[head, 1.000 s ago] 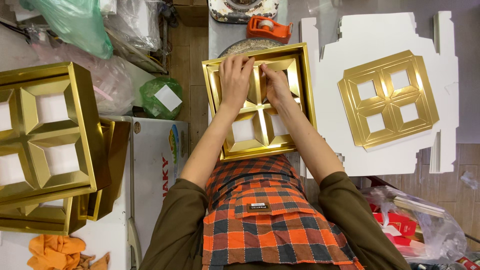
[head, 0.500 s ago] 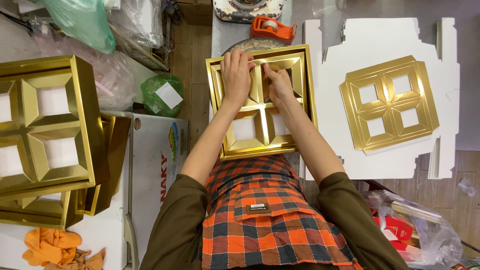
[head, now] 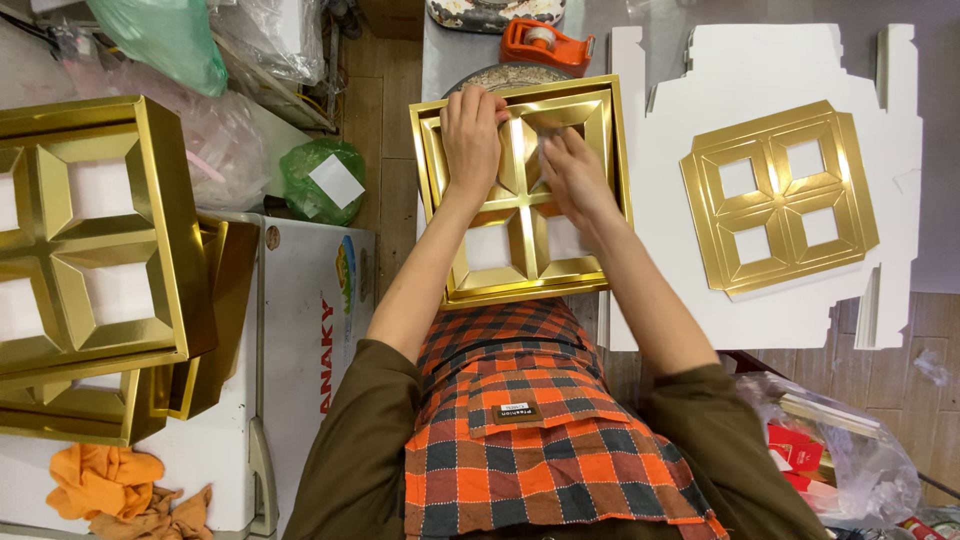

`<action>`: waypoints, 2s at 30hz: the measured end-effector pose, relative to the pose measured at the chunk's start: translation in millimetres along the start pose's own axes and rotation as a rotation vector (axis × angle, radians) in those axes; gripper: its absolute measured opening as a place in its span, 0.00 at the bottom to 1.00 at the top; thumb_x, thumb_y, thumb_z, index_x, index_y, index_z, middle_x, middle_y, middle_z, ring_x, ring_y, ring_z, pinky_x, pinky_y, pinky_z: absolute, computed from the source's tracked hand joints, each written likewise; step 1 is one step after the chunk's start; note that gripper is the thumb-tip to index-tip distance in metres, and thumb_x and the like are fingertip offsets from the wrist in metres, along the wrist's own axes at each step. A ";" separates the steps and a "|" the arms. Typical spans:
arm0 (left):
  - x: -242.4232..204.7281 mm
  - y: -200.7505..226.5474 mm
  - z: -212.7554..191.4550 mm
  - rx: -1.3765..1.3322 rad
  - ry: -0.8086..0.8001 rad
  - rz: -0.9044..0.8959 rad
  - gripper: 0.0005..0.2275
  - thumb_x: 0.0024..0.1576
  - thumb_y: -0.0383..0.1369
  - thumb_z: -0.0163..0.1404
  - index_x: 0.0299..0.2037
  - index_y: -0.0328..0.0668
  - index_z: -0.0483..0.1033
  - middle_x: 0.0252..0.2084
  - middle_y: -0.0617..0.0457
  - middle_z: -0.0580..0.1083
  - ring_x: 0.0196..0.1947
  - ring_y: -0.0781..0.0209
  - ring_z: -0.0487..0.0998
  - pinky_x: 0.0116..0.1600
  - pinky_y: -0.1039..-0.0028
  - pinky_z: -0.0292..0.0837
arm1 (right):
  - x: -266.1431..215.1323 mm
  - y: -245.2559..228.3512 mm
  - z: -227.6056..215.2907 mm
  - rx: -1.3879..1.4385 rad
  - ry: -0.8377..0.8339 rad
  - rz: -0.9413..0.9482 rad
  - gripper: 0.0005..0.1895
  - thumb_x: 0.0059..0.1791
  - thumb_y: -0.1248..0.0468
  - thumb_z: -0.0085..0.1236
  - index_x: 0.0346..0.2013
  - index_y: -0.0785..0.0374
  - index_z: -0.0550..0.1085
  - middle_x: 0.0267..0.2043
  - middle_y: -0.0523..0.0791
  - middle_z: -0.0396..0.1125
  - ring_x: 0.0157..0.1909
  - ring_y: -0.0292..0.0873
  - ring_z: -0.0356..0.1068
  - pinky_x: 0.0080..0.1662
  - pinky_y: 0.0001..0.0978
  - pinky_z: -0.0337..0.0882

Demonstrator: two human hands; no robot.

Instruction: The person folds a white cardboard box, applies gold tape to its edges, and inserts a gold plastic divider into the box. The person then places the assembled box onto a stack of similar boxes.

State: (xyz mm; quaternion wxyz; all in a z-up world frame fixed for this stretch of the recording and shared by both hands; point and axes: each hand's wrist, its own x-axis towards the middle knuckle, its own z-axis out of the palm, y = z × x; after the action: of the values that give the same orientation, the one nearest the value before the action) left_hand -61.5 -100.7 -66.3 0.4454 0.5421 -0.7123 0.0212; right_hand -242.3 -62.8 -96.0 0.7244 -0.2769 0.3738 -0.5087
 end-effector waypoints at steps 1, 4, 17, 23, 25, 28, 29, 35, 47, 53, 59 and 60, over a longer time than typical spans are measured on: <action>0.8 -1.0 -0.3 -0.005 0.007 0.003 0.06 0.54 0.28 0.59 0.37 0.41 0.74 0.40 0.54 0.70 0.44 0.54 0.70 0.49 0.63 0.64 | -13.6 -11.7 2.9 -0.191 -0.033 -0.109 0.25 0.57 0.69 0.49 0.69 0.67 0.58 0.68 0.44 0.59 0.67 0.37 0.62 0.68 0.32 0.63; 0.0 -1.3 -0.1 -0.008 0.009 -0.007 0.05 0.55 0.27 0.58 0.37 0.42 0.74 0.39 0.55 0.70 0.43 0.54 0.70 0.49 0.63 0.64 | -37.6 -58.0 4.1 -0.867 0.108 -0.272 0.21 0.58 0.67 0.56 0.65 0.62 0.66 0.58 0.42 0.65 0.58 0.40 0.63 0.58 0.37 0.64; 4.0 4.0 -9.2 -0.049 -0.016 0.020 0.05 0.56 0.28 0.58 0.37 0.41 0.74 0.40 0.55 0.71 0.44 0.56 0.71 0.50 0.64 0.63 | 46.6 -103.5 -1.5 -1.853 -0.239 -0.913 0.09 0.47 0.60 0.71 0.39 0.57 0.80 0.39 0.38 0.74 0.45 0.43 0.68 0.45 0.39 0.64; 1.1 -0.6 -2.6 -0.089 -0.040 0.042 0.06 0.55 0.27 0.59 0.38 0.41 0.75 0.39 0.55 0.71 0.43 0.56 0.71 0.50 0.64 0.64 | 42.4 -97.3 -3.9 -1.788 -0.225 -0.925 0.10 0.49 0.63 0.68 0.43 0.59 0.78 0.41 0.42 0.72 0.47 0.44 0.69 0.48 0.39 0.62; 1.5 -0.9 -2.7 -0.103 -0.036 0.058 0.05 0.55 0.25 0.59 0.37 0.41 0.75 0.39 0.55 0.71 0.43 0.55 0.71 0.50 0.65 0.65 | 42.3 -94.6 -4.1 -1.725 -0.212 -0.897 0.05 0.52 0.66 0.66 0.40 0.60 0.77 0.43 0.43 0.71 0.47 0.46 0.68 0.51 0.38 0.63; 2.5 0.7 -5.6 -0.124 -0.040 0.049 0.06 0.54 0.25 0.59 0.37 0.40 0.75 0.39 0.55 0.71 0.43 0.55 0.71 0.50 0.64 0.65 | 37.2 -94.5 -6.1 -1.691 -0.199 -0.860 0.08 0.51 0.63 0.69 0.40 0.60 0.77 0.39 0.44 0.69 0.45 0.47 0.67 0.50 0.40 0.63; 2.6 1.1 -6.8 -0.132 -0.041 0.049 0.06 0.54 0.24 0.59 0.37 0.40 0.75 0.39 0.54 0.71 0.43 0.55 0.71 0.50 0.64 0.65 | 35.0 -94.2 -6.8 -1.682 -0.204 -0.866 0.08 0.51 0.63 0.69 0.40 0.60 0.77 0.39 0.43 0.70 0.46 0.47 0.67 0.50 0.40 0.63; 2.1 3.8 -9.3 -0.160 -0.051 0.040 0.06 0.53 0.23 0.59 0.36 0.41 0.75 0.38 0.55 0.71 0.43 0.55 0.71 0.49 0.64 0.64 | 26.9 -85.9 -10.5 -1.649 -0.180 -0.949 0.09 0.49 0.64 0.68 0.42 0.60 0.79 0.43 0.42 0.70 0.48 0.46 0.65 0.52 0.40 0.62; 2.3 -15.9 -9.7 -0.268 -0.133 0.063 0.08 0.53 0.27 0.62 0.40 0.40 0.79 0.41 0.54 0.73 0.46 0.55 0.73 0.52 0.64 0.70 | 27.2 -85.2 -9.0 -1.489 -0.169 -0.835 0.07 0.50 0.66 0.69 0.41 0.61 0.79 0.43 0.42 0.70 0.49 0.47 0.65 0.55 0.40 0.61; 2.8 -52.9 -39.9 -0.048 -0.185 0.134 0.06 0.53 0.27 0.63 0.36 0.43 0.79 0.42 0.56 0.74 0.44 0.58 0.76 0.50 0.67 0.71 | 16.4 -86.7 -19.9 -1.576 -0.138 -0.854 0.10 0.48 0.64 0.70 0.43 0.58 0.80 0.45 0.43 0.67 0.51 0.48 0.64 0.56 0.41 0.61; -3.6 -57.8 -39.2 0.252 -0.265 0.143 0.05 0.54 0.29 0.62 0.33 0.41 0.78 0.41 0.53 0.73 0.35 0.60 0.74 0.42 0.66 0.66 | 11.2 -78.5 -11.6 -1.786 0.209 -0.729 0.30 0.38 0.59 0.76 0.49 0.63 0.72 0.55 0.51 0.63 0.58 0.56 0.63 0.59 0.48 0.59; -5.0 -56.0 -35.4 0.329 -0.264 0.153 0.05 0.54 0.29 0.62 0.34 0.42 0.77 0.44 0.52 0.74 0.33 0.61 0.73 0.42 0.67 0.66 | 13.3 -77.4 -9.9 -1.778 0.279 -0.746 0.35 0.36 0.57 0.77 0.51 0.65 0.70 0.58 0.54 0.61 0.60 0.59 0.62 0.59 0.50 0.58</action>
State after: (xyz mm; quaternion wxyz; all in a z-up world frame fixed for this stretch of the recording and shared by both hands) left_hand 4.5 -101.8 -73.6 0.2506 0.5498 -0.7905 0.0998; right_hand -288.8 -101.0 -44.6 -0.0072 -0.7606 0.5922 -0.2659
